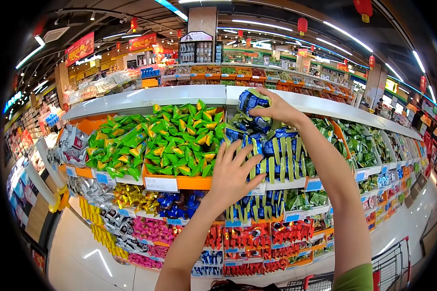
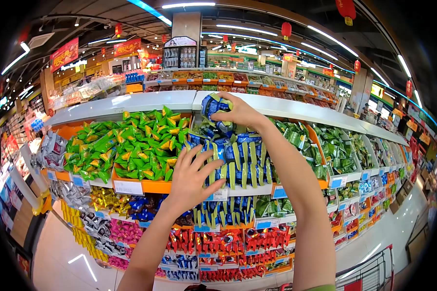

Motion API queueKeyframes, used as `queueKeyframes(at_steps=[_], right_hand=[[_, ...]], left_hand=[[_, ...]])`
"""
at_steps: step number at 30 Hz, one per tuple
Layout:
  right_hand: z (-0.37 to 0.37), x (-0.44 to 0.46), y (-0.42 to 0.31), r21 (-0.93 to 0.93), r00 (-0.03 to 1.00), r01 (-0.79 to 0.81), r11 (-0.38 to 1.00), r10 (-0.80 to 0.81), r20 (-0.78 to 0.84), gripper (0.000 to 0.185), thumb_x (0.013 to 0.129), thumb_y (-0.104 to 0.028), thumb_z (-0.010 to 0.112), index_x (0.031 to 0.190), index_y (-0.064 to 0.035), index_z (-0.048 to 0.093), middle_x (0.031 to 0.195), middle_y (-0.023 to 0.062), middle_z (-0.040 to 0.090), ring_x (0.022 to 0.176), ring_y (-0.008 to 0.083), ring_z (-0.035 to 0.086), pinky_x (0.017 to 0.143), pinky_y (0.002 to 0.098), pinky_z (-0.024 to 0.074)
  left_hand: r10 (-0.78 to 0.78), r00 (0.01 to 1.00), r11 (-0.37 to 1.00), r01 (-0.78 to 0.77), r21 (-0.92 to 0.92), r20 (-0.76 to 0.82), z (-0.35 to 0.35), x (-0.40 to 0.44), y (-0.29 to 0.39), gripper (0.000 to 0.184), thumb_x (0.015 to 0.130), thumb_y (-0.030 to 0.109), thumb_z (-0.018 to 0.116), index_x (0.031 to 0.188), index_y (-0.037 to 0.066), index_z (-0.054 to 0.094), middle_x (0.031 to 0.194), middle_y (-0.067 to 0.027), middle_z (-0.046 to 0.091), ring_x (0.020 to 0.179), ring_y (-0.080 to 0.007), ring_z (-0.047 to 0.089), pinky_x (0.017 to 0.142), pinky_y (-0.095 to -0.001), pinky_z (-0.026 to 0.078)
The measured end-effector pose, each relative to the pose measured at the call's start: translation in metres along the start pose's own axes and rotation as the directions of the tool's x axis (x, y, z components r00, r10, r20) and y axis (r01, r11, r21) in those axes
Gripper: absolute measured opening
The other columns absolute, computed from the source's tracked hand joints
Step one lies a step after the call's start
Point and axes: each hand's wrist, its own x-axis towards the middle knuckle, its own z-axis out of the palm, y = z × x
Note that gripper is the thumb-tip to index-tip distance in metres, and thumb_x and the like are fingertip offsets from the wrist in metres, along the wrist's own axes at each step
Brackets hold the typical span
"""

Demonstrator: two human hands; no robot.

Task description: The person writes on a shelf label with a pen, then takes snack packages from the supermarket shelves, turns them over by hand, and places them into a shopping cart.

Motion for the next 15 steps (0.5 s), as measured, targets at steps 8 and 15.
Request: queueKeyframes(at_steps=[8,15], right_hand=[[-0.007,-0.008,-0.022,0.188,0.995,-0.07,0.98,0.081,-0.05,0.085,0.069,-0.035,0.08,0.137,-0.0016,0.041,0.135,0.0174,0.048,0.123,0.0255,0.046,0.102,0.0354,0.0363],[-0.005,0.011,0.01,0.493,0.99,-0.016,0.87,0.082,-0.113,0.09,0.07,-0.026,0.08,0.143,-0.0041,0.032,0.125,0.0157,0.054,0.11,0.0238,0.056,0.09,0.0345,0.0483]], left_hand=[[-0.017,1.0,1.0,0.016,0.015,0.024,0.0,0.0,0.003,0.036,0.079,0.034,0.07,0.108,0.015,0.063,0.118,-0.0091,0.055,0.122,-0.0336,0.043,0.106,-0.055,0.028],[-0.028,0.997,0.999,0.026,0.038,0.068,-0.003,0.0,0.006,0.037,0.08,0.033,0.069,0.111,0.016,0.063,0.12,-0.0096,0.055,0.124,-0.0336,0.041,0.107,-0.055,0.026]])
